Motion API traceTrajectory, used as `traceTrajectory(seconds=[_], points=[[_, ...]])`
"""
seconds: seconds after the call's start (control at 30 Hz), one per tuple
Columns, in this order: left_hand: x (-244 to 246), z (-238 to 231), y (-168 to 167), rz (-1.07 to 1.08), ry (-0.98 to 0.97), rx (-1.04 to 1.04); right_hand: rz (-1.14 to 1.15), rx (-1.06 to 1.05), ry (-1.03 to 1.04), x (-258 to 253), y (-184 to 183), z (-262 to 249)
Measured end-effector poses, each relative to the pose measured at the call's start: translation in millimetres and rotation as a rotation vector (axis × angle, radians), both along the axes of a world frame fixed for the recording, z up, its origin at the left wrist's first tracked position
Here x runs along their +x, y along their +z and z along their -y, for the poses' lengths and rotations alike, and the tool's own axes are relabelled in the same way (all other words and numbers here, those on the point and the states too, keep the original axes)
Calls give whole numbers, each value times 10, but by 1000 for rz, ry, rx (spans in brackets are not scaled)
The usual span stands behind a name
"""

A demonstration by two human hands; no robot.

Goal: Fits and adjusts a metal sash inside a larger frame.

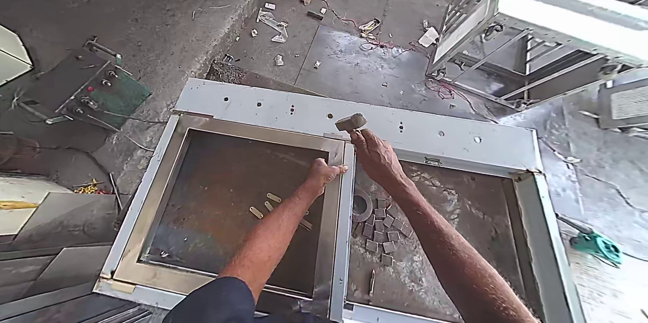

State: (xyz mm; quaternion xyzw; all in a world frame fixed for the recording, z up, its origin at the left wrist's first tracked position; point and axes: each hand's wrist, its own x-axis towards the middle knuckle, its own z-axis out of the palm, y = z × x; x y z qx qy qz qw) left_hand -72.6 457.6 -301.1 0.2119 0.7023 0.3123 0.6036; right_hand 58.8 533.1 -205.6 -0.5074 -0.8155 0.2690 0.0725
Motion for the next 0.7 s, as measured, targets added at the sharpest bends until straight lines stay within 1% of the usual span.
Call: traceTrajectory(seconds=[0.13,0.3,0.4,0.53,0.63,0.7], points=[[-4,-12,-22,11,5,8,50,-29,-10,276,-115,50],[38,-19,-15,17,-3,14,118,-56,-1,378,-240,122],[-6,50,48,46,20,29,151,-88,24,305,-339,191],[6,65,154,48,17,24,147,6,26,293,-363,347],[-67,143,274,-76,-92,67,222,45,39,246,-352,417],[-202,308,253,-223,-180,193,266,45,51,244,-318,414]])
